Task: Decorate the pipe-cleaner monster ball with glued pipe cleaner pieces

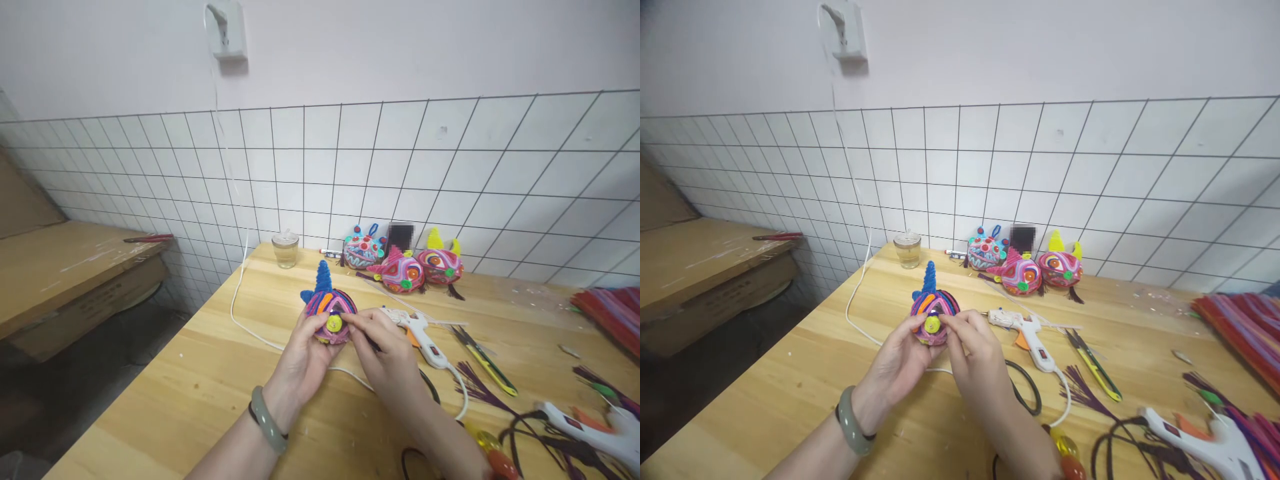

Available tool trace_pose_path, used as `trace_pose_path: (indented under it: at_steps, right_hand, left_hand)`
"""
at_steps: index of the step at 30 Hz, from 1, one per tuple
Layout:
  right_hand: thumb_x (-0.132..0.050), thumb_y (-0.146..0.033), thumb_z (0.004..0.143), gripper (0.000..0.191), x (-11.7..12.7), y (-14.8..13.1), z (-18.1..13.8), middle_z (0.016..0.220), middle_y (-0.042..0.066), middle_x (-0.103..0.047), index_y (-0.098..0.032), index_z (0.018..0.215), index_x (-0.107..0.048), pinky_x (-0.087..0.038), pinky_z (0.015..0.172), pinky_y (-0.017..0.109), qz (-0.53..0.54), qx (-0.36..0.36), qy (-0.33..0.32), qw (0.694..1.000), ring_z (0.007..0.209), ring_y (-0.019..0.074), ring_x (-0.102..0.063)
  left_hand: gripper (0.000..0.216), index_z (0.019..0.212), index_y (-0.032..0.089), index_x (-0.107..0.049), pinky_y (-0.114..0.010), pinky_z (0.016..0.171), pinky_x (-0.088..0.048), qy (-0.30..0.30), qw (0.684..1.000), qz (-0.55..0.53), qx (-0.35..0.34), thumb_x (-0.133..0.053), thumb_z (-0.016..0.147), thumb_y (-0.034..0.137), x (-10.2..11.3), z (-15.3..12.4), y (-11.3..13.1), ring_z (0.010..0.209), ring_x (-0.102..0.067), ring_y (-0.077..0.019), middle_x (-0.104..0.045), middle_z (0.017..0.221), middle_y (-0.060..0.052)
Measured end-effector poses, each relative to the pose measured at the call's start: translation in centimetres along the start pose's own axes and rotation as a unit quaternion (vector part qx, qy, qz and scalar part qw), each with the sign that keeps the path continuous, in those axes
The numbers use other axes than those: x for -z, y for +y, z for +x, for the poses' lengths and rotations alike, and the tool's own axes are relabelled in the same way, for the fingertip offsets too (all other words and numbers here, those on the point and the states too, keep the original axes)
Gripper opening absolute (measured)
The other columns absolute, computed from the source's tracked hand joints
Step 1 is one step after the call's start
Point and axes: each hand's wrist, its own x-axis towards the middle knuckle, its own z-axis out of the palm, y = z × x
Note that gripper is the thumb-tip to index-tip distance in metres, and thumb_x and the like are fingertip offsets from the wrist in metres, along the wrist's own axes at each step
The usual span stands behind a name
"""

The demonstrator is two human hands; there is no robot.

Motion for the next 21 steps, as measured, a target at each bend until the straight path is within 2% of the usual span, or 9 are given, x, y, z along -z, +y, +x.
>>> trace_pose_path:
  at_steps: [5, 14, 21]
  right_hand:
    - [-0.045, -0.006, 0.088, 0.026, 0.14, -0.2, 0.15, 0.085, 0.006, -0.056, -0.016, 0.104, -0.062, -0.048, 0.068, 0.029, -0.017, 0.012, -0.01, 1.0, 0.078, 0.0162, -0.057]
    - [-0.046, -0.006, 0.088, 0.021, 0.03, -0.59, 0.09, 0.086, 0.008, -0.058, -0.013, 0.101, -0.061, -0.047, 0.07, 0.028, -0.023, 0.007, 0.008, 1.0, 0.08, 0.0166, -0.058]
    - [-0.05, -0.004, 0.085, 0.019, -0.4, -0.72, -0.1, 0.085, 0.008, -0.062, -0.013, 0.097, -0.061, -0.047, 0.069, 0.027, -0.023, -0.005, 0.018, 1.0, 0.08, 0.016, -0.059]
  left_hand:
    - [0.018, 0.093, 0.015, -0.062, -0.031, 0.077, -0.049, 0.006, 1.0, -0.001, 0.0, -0.061, 0.075, 0.014, 0.12, 0.02, -0.02, 0.076, -0.06, -0.014, -0.067, 0.089, -0.006]
    - [0.027, 0.101, 0.018, -0.058, -0.03, 0.075, -0.049, -0.001, 1.0, 0.015, -0.025, -0.061, 0.075, 0.012, 0.31, 0.14, -0.28, 0.076, -0.061, -0.0139, -0.067, 0.092, -0.005]
    - [0.016, 0.089, 0.017, -0.057, -0.026, 0.066, -0.047, 0.002, 1.0, -0.006, -0.025, -0.061, 0.074, 0.013, 0.33, 0.21, -0.43, 0.063, -0.057, -0.0099, -0.064, 0.076, 0.0]
